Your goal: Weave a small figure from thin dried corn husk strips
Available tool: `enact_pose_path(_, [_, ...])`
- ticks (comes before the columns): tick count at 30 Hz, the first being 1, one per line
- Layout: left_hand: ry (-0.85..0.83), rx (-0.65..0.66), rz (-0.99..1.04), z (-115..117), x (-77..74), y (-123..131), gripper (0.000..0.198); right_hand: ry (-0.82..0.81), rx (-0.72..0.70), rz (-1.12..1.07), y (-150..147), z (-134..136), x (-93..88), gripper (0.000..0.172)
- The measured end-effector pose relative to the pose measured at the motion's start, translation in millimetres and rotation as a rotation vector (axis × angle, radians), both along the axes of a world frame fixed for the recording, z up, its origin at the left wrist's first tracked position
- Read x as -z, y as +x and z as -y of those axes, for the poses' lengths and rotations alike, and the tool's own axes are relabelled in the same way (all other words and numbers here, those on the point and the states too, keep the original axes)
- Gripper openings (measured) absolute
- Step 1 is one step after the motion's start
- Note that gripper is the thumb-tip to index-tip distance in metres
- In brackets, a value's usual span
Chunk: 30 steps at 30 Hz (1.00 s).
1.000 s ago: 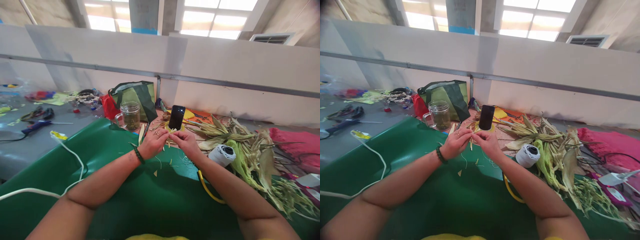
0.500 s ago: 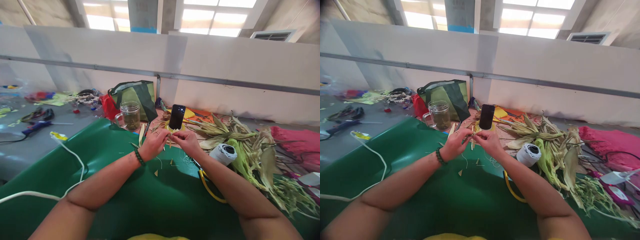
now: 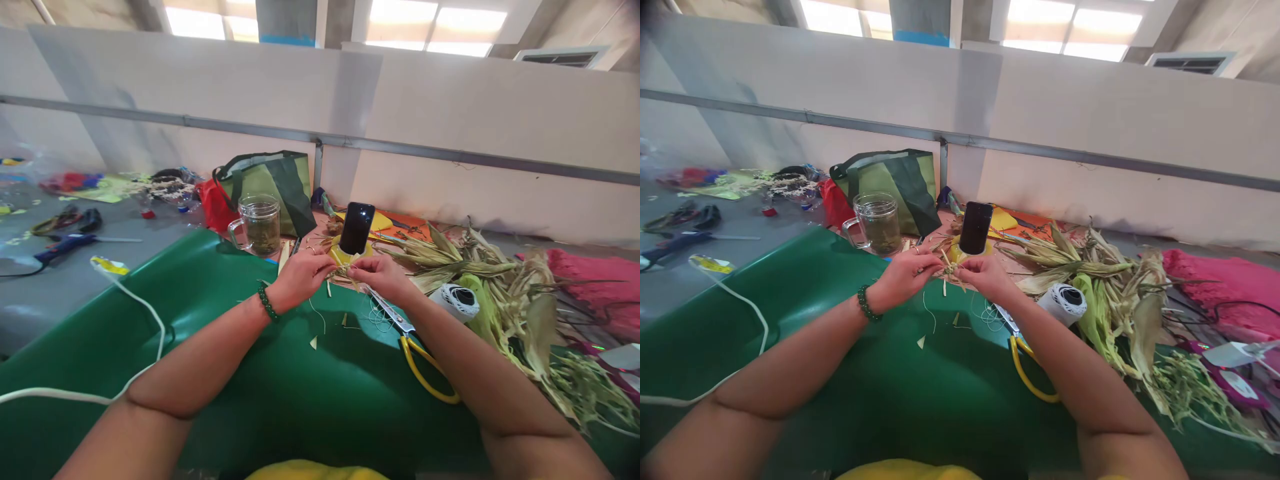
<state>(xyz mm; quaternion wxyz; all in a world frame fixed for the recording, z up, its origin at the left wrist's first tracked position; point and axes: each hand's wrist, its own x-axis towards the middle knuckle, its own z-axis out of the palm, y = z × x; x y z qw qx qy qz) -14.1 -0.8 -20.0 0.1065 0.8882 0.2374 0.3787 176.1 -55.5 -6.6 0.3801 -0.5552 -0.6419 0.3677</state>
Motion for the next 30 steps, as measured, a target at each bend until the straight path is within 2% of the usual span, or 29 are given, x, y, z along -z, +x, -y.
enact_pose_path(5, [-0.182, -0.073, -0.016, 5, -8.8, 1, 0.022, -0.084, -0.095, 0.002, 2, 4, -4.5, 0.039])
enact_pose_path(8, [-0.28, -0.007, -0.082, 7, -7.3, 2, 0.022, -0.073, -0.143, 0.019, 2, 5, -5.1, 0.041])
enact_pose_path(13, [-0.295, 0.1, -0.11, 6, -5.6, -1, 0.017, -0.069, -0.175, 0.026, 2, 6, -4.4, 0.04])
enact_pose_path(20, [-0.166, 0.184, -0.002, 14, -11.6, 1, 0.015, -0.131, -0.287, -0.014, 4, 2, -1.5, 0.041])
enact_pose_path(25, [-0.299, 0.349, 0.029, 17, -7.1, 8, 0.018, -0.249, -0.358, -0.064, 7, -1, 4.2, 0.037])
enact_pose_path(30, [-0.41, 0.303, -0.057, 16, -7.1, 7, 0.02, -0.284, -0.393, -0.033, 7, -2, 11.3, 0.032])
